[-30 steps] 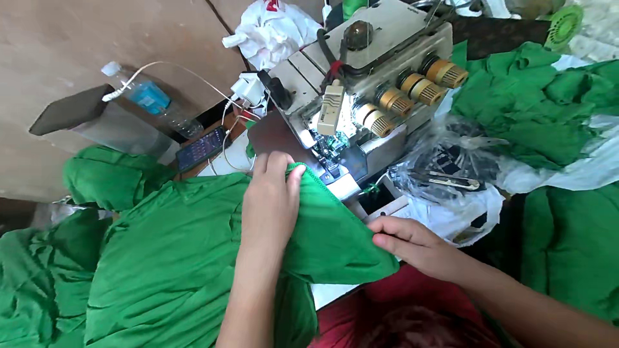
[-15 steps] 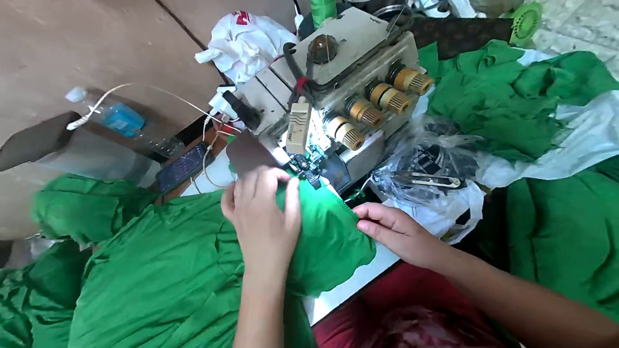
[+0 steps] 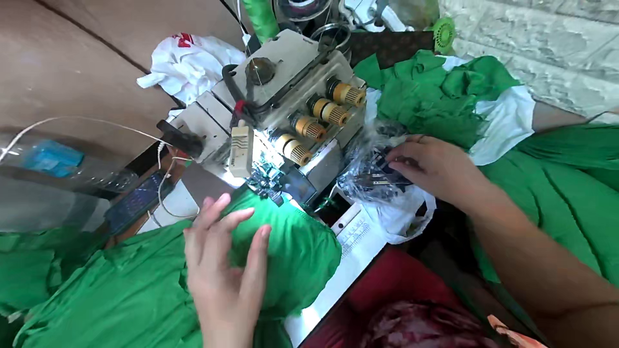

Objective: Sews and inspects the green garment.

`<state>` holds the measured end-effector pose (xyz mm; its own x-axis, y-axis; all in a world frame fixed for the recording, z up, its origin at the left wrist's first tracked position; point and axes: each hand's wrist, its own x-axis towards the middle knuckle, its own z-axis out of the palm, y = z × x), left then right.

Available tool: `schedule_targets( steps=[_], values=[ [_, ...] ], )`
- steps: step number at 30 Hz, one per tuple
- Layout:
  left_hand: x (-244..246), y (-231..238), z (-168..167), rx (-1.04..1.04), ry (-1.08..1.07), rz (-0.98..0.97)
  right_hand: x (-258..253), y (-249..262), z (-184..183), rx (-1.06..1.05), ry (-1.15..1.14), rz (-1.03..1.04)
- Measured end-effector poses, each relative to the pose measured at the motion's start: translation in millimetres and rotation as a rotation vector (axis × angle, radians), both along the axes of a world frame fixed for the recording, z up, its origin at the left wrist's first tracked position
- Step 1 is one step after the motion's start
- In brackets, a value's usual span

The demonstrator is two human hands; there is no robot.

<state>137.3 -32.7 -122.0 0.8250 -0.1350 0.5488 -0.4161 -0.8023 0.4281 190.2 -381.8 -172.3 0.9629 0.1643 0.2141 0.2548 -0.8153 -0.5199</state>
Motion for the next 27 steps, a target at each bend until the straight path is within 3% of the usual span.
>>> schedule_targets(
  steps=[2,8,13,16,19,23,27],
  values=[
    [-13,3,7,-0.019,-0.034,-0.009,1,-11,-5,-0.073,0.027,-0.02],
    [-36,14,15,-0.005,-0.032,-0.044,15,-25,-28,-0.1,-0.142,0.247],
    [-41,18,17,-0.055,-0.051,-0.044,22,-31,-26,-0.042,-0.245,0.22],
    [-44,13,17,-0.211,-0.042,-0.103,17,-29,-16,0.216,-0.274,0.125],
    [-43,-19,16,-0.474,0.027,-0.227,1,-5,-4,0.702,-0.186,0.126],
    [-40,-68,-10,-0.725,0.165,-0.322,-28,54,-2,1.318,0.163,0.225],
    [-36,-83,-24,-0.902,0.231,-0.25,-47,101,-1,1.609,0.382,0.294]
  ],
)
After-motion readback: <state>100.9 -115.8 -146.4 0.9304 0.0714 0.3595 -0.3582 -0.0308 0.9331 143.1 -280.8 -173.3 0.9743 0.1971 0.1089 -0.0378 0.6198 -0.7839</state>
